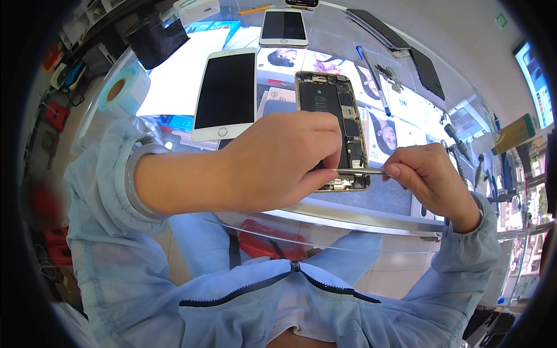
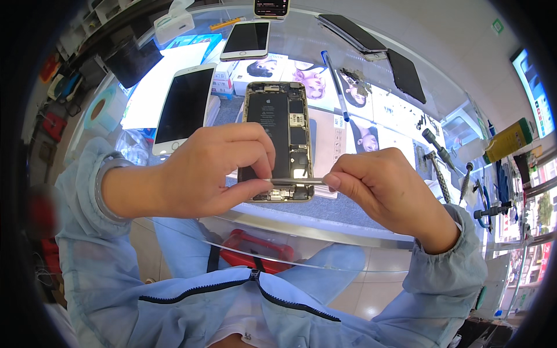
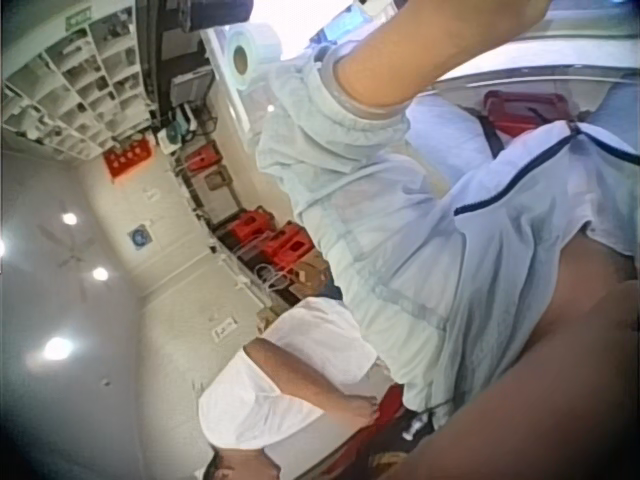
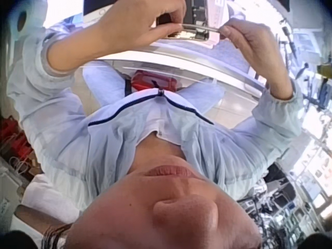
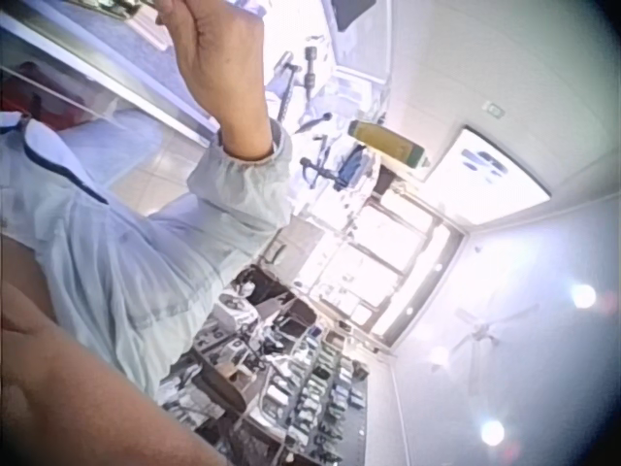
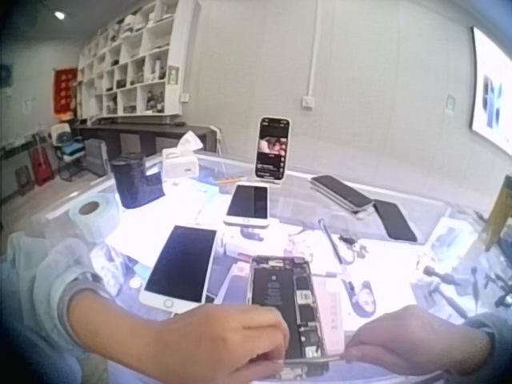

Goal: The person uses a metal prying tool to carefully lift and remove the battery from a disassembled smartphone. They then place the removed battery on the workbench next to the phone chassis.

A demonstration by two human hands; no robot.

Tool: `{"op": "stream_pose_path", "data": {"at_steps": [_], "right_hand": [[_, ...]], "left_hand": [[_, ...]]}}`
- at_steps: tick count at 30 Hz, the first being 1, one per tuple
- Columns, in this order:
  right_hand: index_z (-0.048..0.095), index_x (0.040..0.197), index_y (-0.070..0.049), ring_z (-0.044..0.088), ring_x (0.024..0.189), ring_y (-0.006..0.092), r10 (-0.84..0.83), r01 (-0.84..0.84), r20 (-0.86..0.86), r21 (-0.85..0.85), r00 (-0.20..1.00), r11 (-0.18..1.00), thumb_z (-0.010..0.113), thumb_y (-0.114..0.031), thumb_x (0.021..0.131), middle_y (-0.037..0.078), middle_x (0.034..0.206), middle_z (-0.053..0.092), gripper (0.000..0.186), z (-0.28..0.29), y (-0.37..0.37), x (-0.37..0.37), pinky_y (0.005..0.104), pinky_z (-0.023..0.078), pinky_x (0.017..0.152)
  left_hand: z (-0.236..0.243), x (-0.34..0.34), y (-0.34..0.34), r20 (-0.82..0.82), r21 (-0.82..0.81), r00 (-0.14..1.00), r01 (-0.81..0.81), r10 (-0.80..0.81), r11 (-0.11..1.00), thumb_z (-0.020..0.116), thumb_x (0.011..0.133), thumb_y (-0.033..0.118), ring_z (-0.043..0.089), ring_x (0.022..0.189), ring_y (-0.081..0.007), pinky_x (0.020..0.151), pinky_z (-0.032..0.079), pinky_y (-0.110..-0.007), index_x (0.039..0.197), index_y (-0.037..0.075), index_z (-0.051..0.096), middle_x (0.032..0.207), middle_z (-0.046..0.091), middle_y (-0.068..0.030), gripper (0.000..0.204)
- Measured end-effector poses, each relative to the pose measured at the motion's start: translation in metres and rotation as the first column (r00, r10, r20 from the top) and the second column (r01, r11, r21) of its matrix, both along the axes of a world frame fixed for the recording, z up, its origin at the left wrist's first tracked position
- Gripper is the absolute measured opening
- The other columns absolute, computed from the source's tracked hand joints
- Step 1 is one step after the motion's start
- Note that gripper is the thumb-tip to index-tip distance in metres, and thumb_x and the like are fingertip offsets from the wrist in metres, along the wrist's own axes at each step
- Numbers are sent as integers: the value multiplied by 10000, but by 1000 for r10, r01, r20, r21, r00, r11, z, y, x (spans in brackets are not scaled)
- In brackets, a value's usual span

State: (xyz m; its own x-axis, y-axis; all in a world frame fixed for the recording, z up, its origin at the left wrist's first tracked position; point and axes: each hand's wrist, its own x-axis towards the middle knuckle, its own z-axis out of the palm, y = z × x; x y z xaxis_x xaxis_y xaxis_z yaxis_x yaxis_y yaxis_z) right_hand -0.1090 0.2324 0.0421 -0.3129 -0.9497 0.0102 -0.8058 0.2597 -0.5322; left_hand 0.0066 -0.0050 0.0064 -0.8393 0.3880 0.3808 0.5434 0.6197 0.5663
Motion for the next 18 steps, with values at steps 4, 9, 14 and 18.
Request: {"op": "stream_pose_path", "data": {"at_steps": [4, 9, 14, 18], "right_hand": [[594, 838, 11, 511, 600, 191, -29, 44, 172, -86, 985, 995, 614, -93, 890, 100, 687, 562, 118, -10, 0, -5, 298, 399, 552], [569, 937, -10, 445, 607, 134, 2, 19, 214, -96, 977, 995, 648, -32, 851, 46, 740, 527, 118, -13, 4, -11, 264, 379, 551], [564, 975, -41, 484, 602, 157, -34, 54, 115, -182, 993, 982, 680, -15, 804, 47, 780, 534, 208, -9, 3, -10, 280, 410, 546], [579, 983, -56, 594, 666, 243, 51, -101, -248, -192, 967, 976, 684, -40, 789, 82, 822, 580, 221, -12, -8, 5, 344, 472, 567]], "left_hand": [[6, -2, 0, 83, 17, 996, -27, 26, 999, 720, 768, 75, 600, 768, -244, 671, 478, -317, 817, -4, 598, 907, 591, -104, 154], [-2, -3, 0, -33, 36, 999, -13, 15, 999, 698, 771, 54, 597, 797, -252, 689, 476, -318, 863, -14, 621, 937, 583, -113, 138], [-2, -4, 0, 5, 21, 1000, -11, 11, 1000, 672, 768, 16, 589, 808, -247, 682, 471, -315, 852, -10, 612, 931, 576, -110, 106], [-2, -5, 5, -17, 19, 1000, -21, 21, 1000, 670, 765, 12, 581, 797, -250, 672, 469, -322, 837, 2, 598, 923, 572, -106, 103]]}}
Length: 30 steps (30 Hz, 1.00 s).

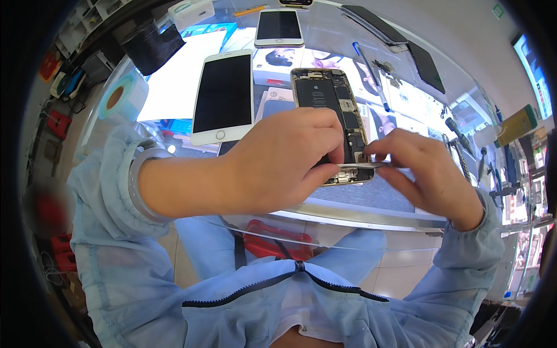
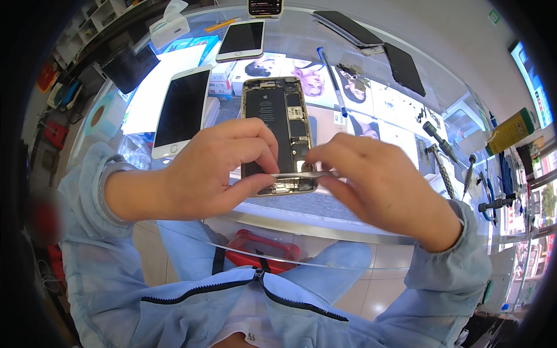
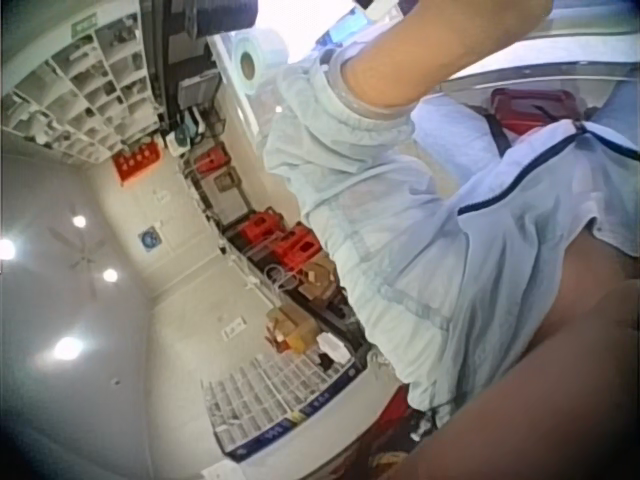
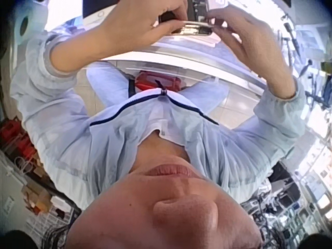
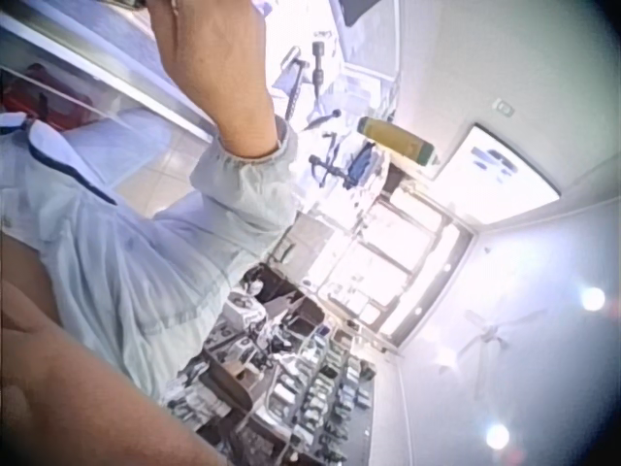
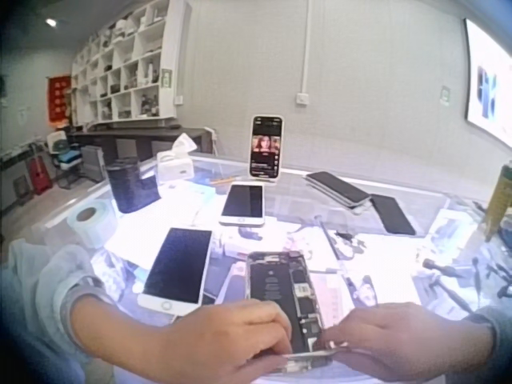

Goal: The person uses a metal prying tool to carefully lift and remove the battery from a disassembled smartphone. They then place the removed battery on the workbench next to the phone chassis.

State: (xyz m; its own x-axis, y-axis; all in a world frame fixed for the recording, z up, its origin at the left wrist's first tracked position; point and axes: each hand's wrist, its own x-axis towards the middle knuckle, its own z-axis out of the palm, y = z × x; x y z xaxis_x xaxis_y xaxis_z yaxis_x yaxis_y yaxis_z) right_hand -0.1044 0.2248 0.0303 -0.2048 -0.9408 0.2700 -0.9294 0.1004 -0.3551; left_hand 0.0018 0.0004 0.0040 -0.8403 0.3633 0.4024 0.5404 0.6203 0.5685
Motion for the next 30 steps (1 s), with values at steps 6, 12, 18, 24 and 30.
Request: {"op": "stream_pose_path", "data": {"at_steps": [6, 12, 18, 24, 30], "right_hand": [[563, 921, -48, 589, 600, 299, -28, 32, -97, 46, 995, 998, 689, -121, 815, 89, 769, 561, 180, 0, 0, 8, 385, 463, 500], [571, 885, -29, 557, 532, 234, -2, -35, -257, -139, 966, 990, 723, -97, 778, 83, 717, 540, 198, 10, 4, 11, 330, 406, 420], [599, 851, -1, 551, 509, 193, -25, -116, -471, -268, 882, 956, 746, -76, 748, 91, 670, 569, 195, 32, 10, 7, 290, 392, 412], [616, 854, 8, 578, 538, 185, -136, -81, -552, -351, 823, 933, 766, -93, 749, 98, 677, 601, 209, 45, 19, 10, 266, 409, 440], [608, 908, 3, 612, 604, 183, -226, -52, -641, -384, 733, 922, 757, -129, 776, 100, 708, 620, 238, 59, 33, 14, 245, 448, 482]], "left_hand": [[5, 1, 1, 18, -43, 1000, -5, 6, 999, 708, 756, 58, 588, 862, -271, 723, 480, -337, 877, 5, 605, 976, 581, -108, 167], [-4, -7, -6, -62, -67, 995, 71, -75, 995, 771, 744, 153, 597, 976, -305, 829, 492, -353, 998, -17, 623, 1121, 589, -146, 339], [-6, -7, -3, -41, -82, 992, 114, -118, 990, 773, 760, 174, 587, 1004, -310, 857, 491, -367, 1010, -11, 626, 1143, 585, -146, 344], [-6, -8, -4, -42, -72, 990, 130, -134, 989, 760, 778, 178, 577, 1022, -311, 872, 479, -370, 1038, -2, 628, 1142, 585, -139, 343], [-4, -7, -3, -20, -90, 989, 146, -149, 985, 740, 801, 197, 567, 1030, -310, 883, 470, -371, 1064, -7, 623, 1145, 582, -134, 352]]}}
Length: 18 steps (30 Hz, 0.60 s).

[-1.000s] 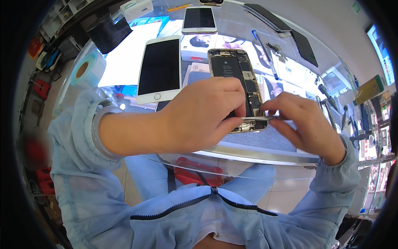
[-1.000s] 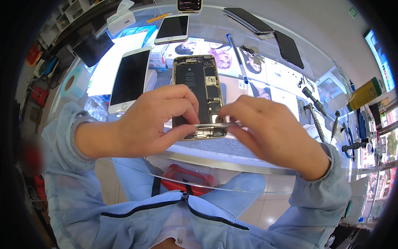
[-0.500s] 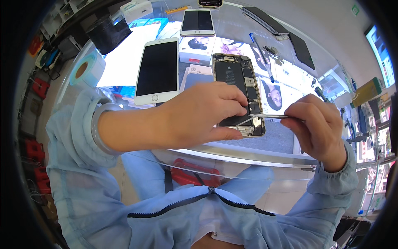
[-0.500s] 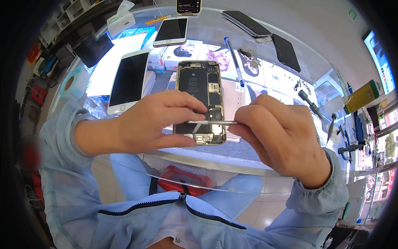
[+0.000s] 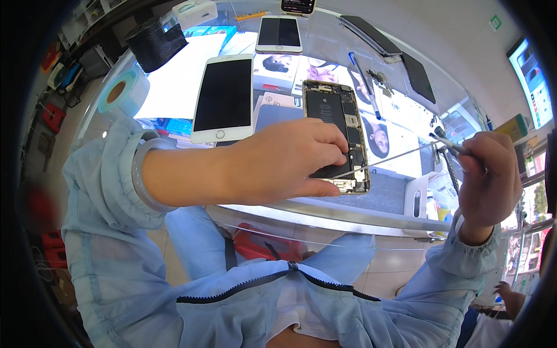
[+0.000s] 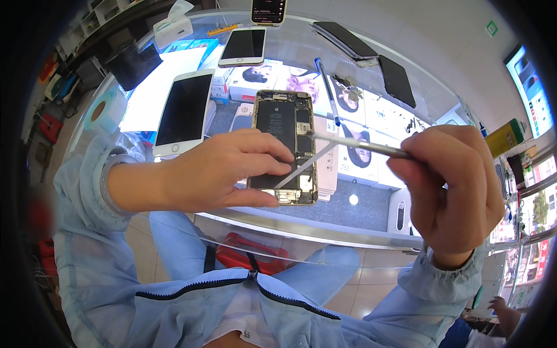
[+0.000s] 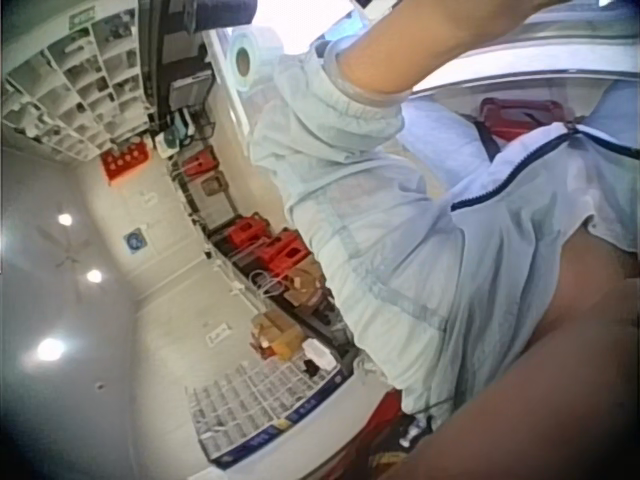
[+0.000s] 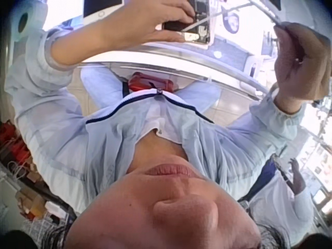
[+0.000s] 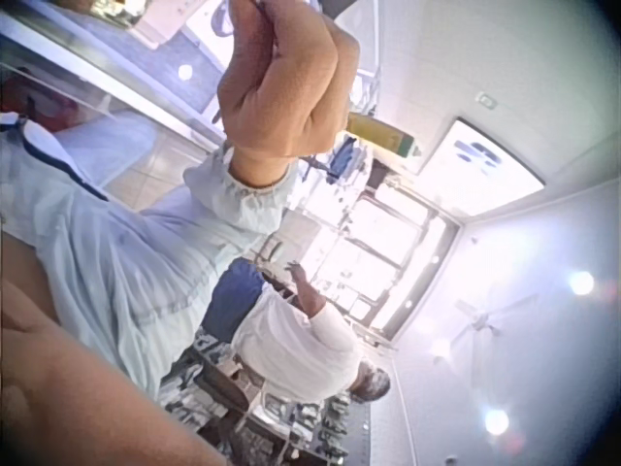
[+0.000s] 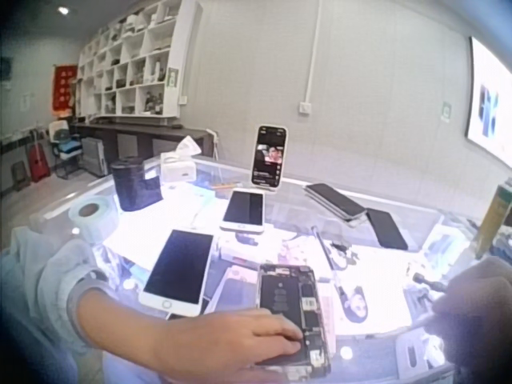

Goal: The person uses a metal prying tool to carefully lift and remove the battery from a disassembled smartphone. They then place the removed battery on the workbench next to the phone chassis.

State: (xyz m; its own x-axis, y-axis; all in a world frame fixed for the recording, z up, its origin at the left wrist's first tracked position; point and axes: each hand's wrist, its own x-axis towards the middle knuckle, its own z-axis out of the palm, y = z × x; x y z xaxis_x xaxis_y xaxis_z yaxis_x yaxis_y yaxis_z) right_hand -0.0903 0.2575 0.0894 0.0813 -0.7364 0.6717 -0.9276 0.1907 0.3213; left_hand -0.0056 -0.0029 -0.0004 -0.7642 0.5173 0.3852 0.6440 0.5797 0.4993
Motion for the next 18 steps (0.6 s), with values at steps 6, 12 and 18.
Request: {"op": "stream_pose_path", "data": {"at_steps": [6, 12, 18], "right_hand": [[585, 955, 48, 577, 615, 175, 15, -18, -36, -74, 999, 997, 714, -104, 837, 131, 743, 605, 231, 2, 10, -6, 227, 437, 504], [604, 975, 48, 538, 623, 151, 69, -51, 254, -75, 965, 996, 627, -92, 889, 119, 773, 604, 167, -8, 7, -5, 251, 415, 533], [627, 853, 9, 564, 615, 239, -104, -70, 625, 248, 774, 966, 644, -63, 845, 110, 700, 571, 75, -26, -9, -5, 313, 428, 555]], "left_hand": [[-1, 3, -1, -4, -6, 1000, -14, 14, 1000, 732, 810, 212, 565, 1030, -312, 883, 472, -371, 1062, -16, 618, 1145, 578, -135, 359], [-2, 0, 1, -17, -19, 1000, -2, 1, 1000, 730, 812, 217, 565, 1032, -309, 883, 474, -373, 1051, -14, 619, 1157, 574, -136, 350], [-6, 4, 2, -59, -35, 998, -18, 16, 999, 739, 797, 225, 552, 1052, -310, 887, 471, -386, 1062, -6, 622, 1171, 572, -135, 371]]}}
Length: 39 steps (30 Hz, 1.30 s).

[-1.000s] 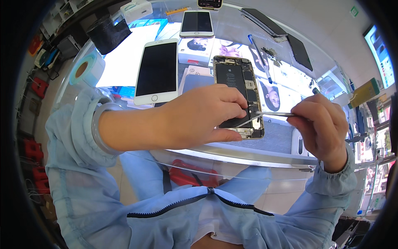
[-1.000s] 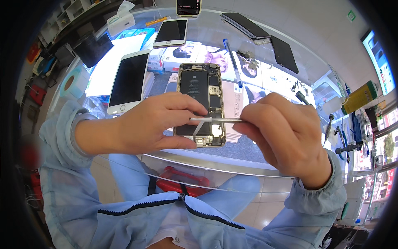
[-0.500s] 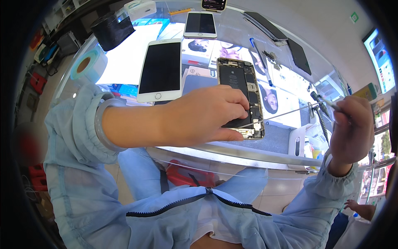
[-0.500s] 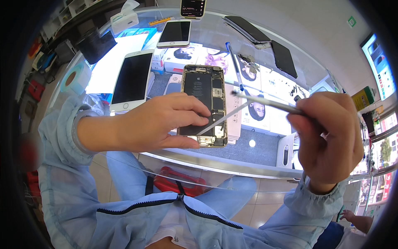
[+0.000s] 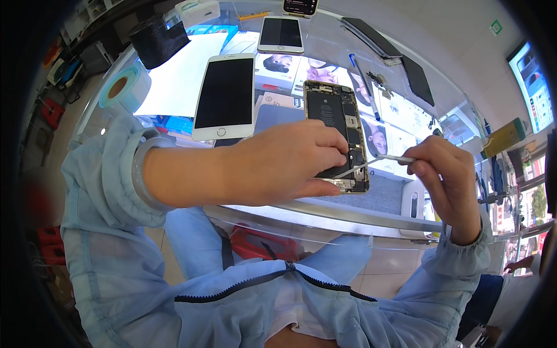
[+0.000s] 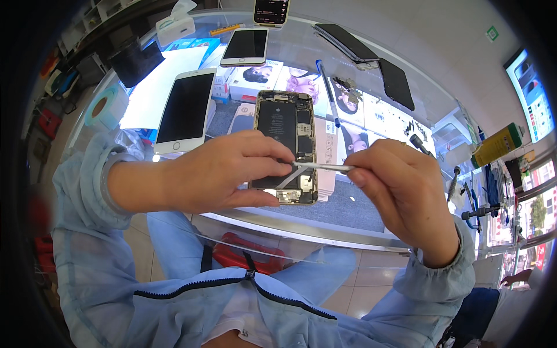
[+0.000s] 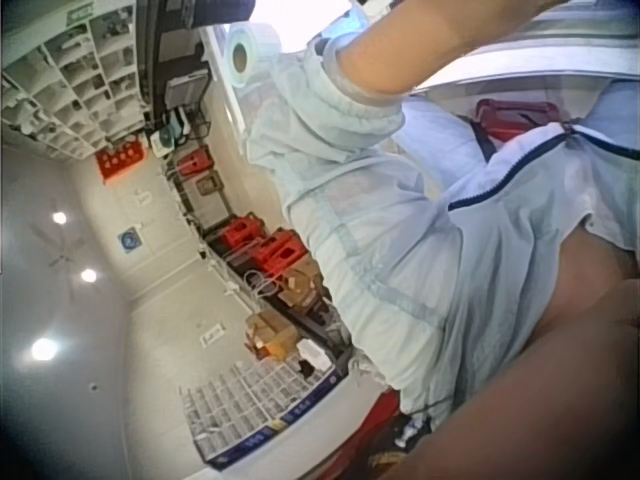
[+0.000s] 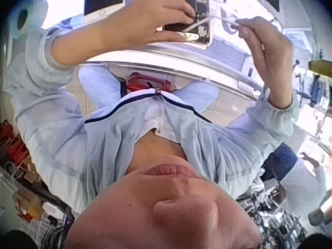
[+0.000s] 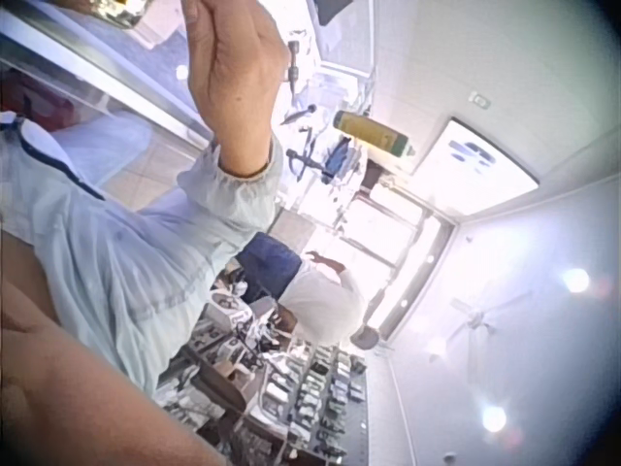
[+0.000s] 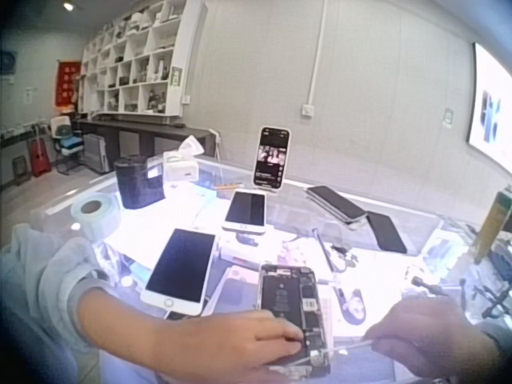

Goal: The person uses a metal prying tool to carefully lift and remove the battery from a disassembled smartphone. They then place the removed battery on the workbench next to the phone chassis.

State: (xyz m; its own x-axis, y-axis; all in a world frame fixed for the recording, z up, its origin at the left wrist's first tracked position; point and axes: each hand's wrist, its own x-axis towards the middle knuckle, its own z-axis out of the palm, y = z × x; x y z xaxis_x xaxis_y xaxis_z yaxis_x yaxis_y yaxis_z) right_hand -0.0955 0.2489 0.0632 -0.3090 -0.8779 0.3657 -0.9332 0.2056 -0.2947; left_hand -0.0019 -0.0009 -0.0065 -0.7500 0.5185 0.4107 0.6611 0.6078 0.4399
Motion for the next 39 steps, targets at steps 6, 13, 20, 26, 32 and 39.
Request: {"op": "stream_pose_path", "data": {"at_steps": [6, 13, 20, 26, 32, 39], "right_hand": [[633, 856, -21, 562, 621, 223, 108, -105, 190, -24, 976, 994, 675, -34, 811, 91, 700, 580, 63, -13, -4, -12, 302, 428, 558], [625, 847, -14, 576, 655, 198, 96, -122, 255, 86, 962, 989, 720, -8, 758, 90, 753, 611, 130, -25, -5, -16, 287, 435, 562], [643, 909, -17, 587, 685, 251, 34, -64, 283, 98, 959, 993, 717, -25, 769, 103, 822, 587, 158, -29, -7, -13, 323, 464, 597], [634, 928, -25, 582, 721, 256, 57, -63, 87, 62, 995, 996, 725, -32, 758, 109, 845, 583, 194, -35, -10, -7, 331, 472, 613], [634, 918, -23, 602, 714, 260, 126, -129, 58, 64, 990, 990, 719, -24, 750, 113, 836, 587, 188, -32, -8, -8, 340, 468, 585], [655, 893, -33, 594, 577, 237, 206, -208, 35, 109, 978, 972, 745, -78, 720, 86, 682, 594, 201, -22, -7, 5, 321, 448, 503]], "left_hand": [[7, 4, -2, -124, -88, 992, -28, 17, 996, 758, 761, 307, 535, 1096, -353, 918, 466, -408, 1110, -16, 613, 1190, 569, -147, 497], [8, 10, -10, -108, -164, 994, -20, 2, 986, 775, 727, 335, 526, 1190, -371, 961, 476, -425, 1095, -5, 623, 1228, 562, -173, 524], [10, 6, -14, 26, -134, 1000, 13, -9, 991, 791, 711, 295, 554, 1158, -363, 937, 494, -421, 1078, 9, 636, 1198, 584, -163, 491], [9, 7, -13, -41, -136, 999, 10, -15, 991, 779, 729, 284, 570, 1137, -374, 927, 504, -431, 1078, -3, 636, 1190, 591, -181, 474], [12, 9, -13, -83, -184, 996, 11, -27, 983, 768, 740, 277, 568, 1148, -369, 972, 486, -449, 1098, -21, 628, 1211, 586, -200, 486], [11, 6, -12, -78, -200, 996, 33, -49, 979, 760, 761, 256, 569, 1146, -369, 975, 487, -450, 1104, -32, 622, 1214, 584, -209, 468]]}}
